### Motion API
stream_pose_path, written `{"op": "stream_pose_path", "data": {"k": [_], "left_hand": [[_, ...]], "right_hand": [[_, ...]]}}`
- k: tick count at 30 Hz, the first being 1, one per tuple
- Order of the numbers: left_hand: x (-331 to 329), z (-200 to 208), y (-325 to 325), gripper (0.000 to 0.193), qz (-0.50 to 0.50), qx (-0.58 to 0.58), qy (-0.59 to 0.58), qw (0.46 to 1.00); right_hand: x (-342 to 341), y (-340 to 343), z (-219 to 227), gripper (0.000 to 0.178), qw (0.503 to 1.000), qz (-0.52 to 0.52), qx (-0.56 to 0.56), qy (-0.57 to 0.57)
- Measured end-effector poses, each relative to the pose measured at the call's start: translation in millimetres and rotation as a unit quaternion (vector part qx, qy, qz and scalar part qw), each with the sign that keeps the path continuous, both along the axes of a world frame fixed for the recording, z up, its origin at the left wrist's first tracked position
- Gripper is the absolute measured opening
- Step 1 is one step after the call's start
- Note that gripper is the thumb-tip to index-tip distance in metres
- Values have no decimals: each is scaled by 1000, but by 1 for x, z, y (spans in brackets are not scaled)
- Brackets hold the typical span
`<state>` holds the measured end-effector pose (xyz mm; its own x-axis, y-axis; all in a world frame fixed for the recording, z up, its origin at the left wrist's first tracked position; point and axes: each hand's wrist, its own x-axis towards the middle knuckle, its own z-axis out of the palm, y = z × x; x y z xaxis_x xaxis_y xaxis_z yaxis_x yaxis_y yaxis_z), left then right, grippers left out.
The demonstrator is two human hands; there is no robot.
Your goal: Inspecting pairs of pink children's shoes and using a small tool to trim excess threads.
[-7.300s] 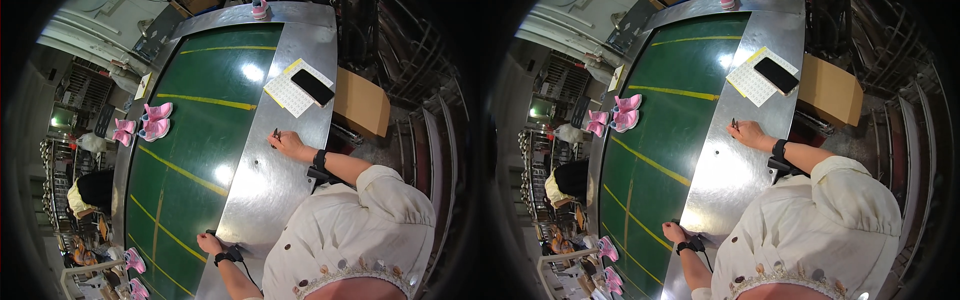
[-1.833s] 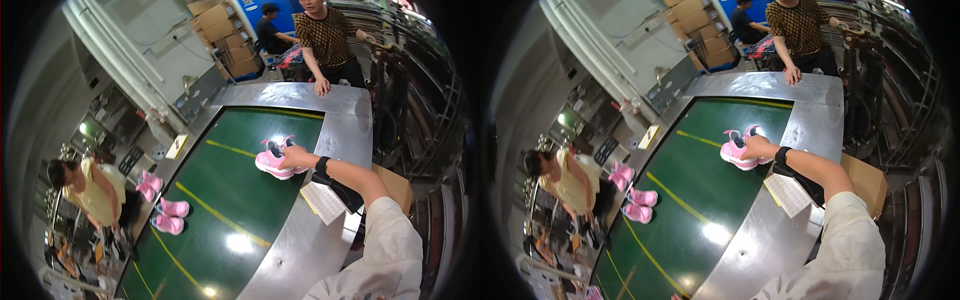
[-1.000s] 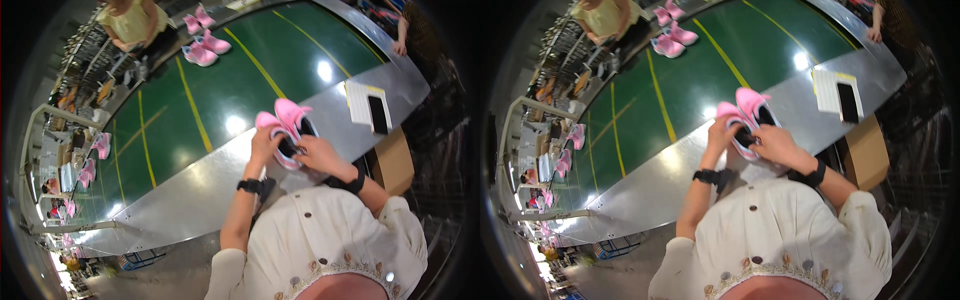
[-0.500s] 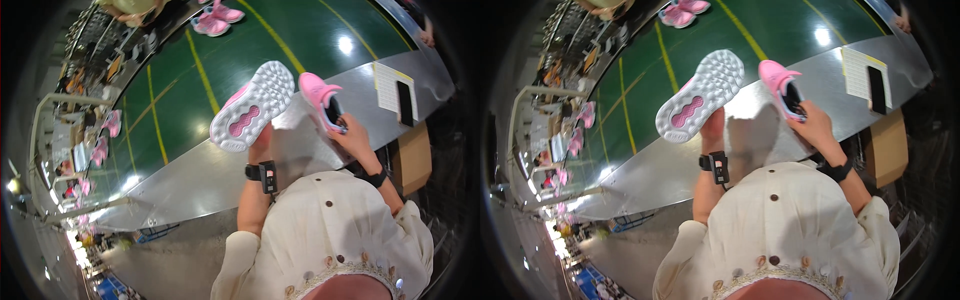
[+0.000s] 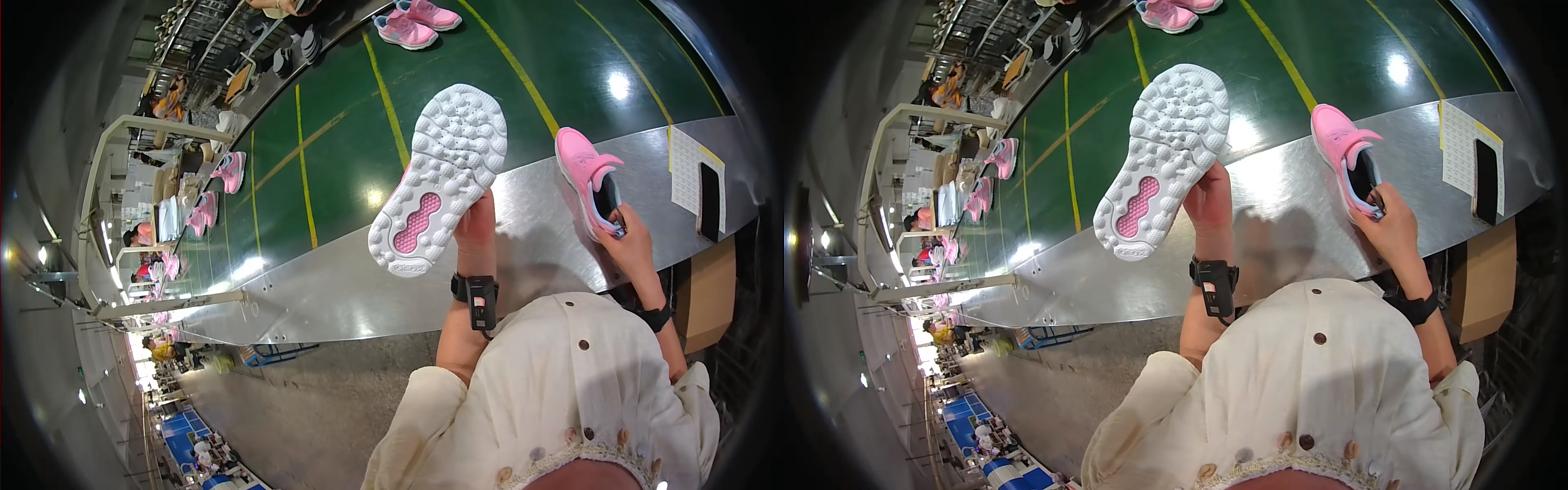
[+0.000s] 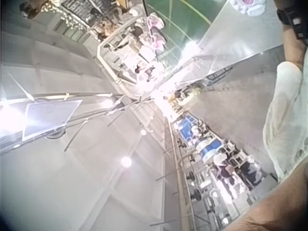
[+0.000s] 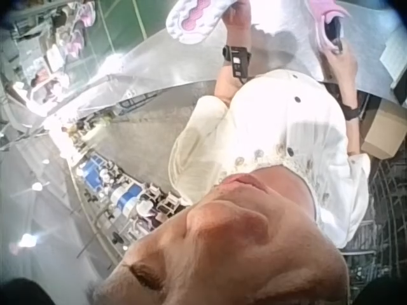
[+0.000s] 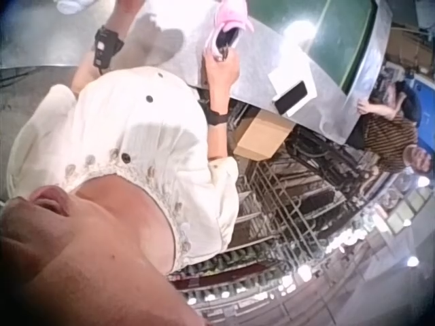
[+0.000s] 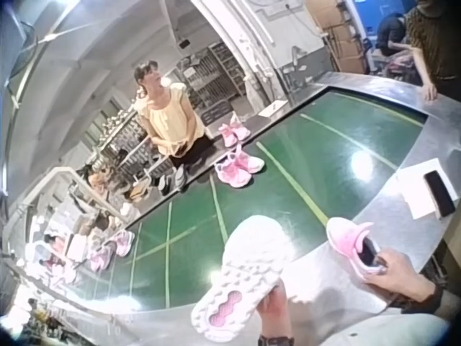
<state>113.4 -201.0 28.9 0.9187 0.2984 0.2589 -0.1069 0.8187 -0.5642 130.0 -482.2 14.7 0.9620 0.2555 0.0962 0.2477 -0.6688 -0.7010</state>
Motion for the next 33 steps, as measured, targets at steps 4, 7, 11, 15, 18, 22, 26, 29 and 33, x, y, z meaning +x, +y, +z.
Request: {"op": "stream_pose_path", "data": {"k": [4,7,11,15,18,22,26,29,33], "left_hand": [[0,-4,3,45,4,20,-19,1000],[-1,-1,3,46,3,36,-30,999],[-1,8,3,25,35,121,120,985],[0,14,3,27,59,156,132,977],[1,14,3,29,66,154,119,979],[2,15,5,32,81,183,102,974],[4,17,6,34,98,205,96,969],[7,19,7,35,106,228,100,963],[6,20,8,33,86,191,102,972]], "right_hand": [[0,-1,0,32,1000,6,20,-8],[0,0,-1,31,1000,3,22,0],[1,1,1,31,1000,3,19,2],[2,0,0,31,1000,5,15,8],[1,-2,-7,30,1000,2,13,1],[5,-10,-20,30,998,9,66,-6],[17,-27,-18,23,957,-105,221,152],[26,-36,-4,19,671,-91,621,395],[32,-34,13,43,415,36,769,484]]}}
